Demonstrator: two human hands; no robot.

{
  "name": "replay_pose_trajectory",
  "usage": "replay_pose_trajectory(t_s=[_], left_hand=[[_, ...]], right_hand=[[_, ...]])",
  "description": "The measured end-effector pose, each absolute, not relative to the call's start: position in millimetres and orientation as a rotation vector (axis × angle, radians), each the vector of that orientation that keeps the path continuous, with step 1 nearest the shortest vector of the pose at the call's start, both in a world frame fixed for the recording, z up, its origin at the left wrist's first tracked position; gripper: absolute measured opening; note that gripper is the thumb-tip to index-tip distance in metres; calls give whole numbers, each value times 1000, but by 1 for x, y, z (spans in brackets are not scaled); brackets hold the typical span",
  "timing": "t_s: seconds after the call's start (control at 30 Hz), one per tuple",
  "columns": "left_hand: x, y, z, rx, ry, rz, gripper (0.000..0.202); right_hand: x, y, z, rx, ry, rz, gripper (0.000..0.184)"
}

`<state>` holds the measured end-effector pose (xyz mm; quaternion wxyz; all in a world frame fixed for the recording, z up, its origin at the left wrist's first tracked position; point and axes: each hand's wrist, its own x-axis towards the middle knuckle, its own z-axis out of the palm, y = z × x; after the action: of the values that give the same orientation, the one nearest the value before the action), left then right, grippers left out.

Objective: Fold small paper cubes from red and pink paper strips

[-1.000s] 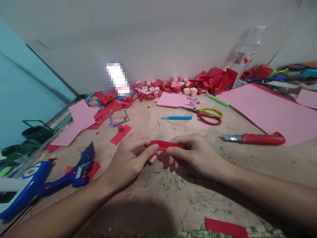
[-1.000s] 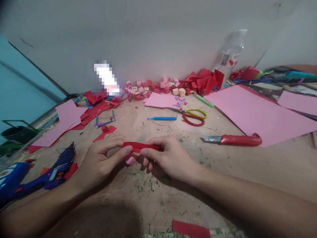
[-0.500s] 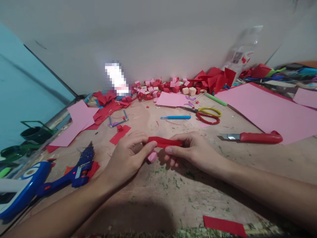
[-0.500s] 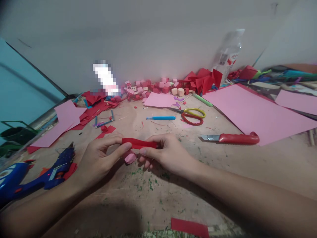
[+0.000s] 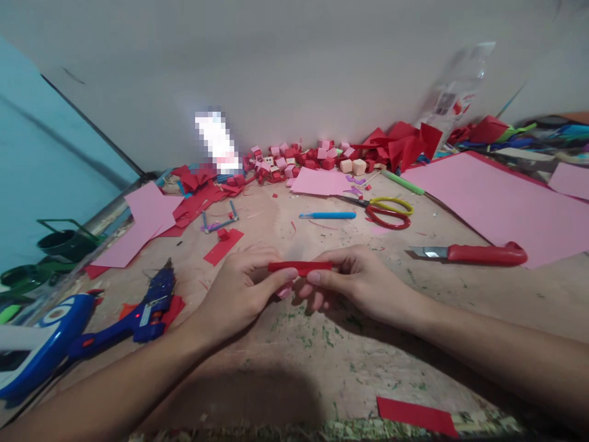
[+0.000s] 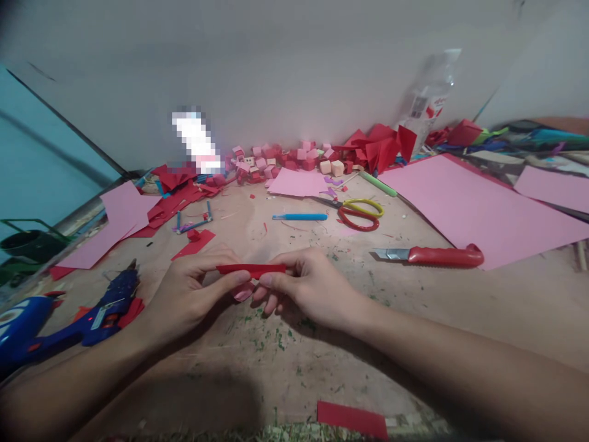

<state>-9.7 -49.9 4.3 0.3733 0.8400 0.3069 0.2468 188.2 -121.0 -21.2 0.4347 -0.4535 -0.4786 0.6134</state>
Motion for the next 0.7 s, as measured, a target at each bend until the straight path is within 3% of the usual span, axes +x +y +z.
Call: replay_pose_trajectory(t_s=[0.23, 0.7], left_hand=[[-6, -51, 2, 1976, 758, 653, 31], [-14, -52, -8, 1717, 813, 754, 35]], right_hand=[[187, -123, -14, -1166, -1157, 1524, 22], [178, -104, -52, -988, -947, 1574, 48]])
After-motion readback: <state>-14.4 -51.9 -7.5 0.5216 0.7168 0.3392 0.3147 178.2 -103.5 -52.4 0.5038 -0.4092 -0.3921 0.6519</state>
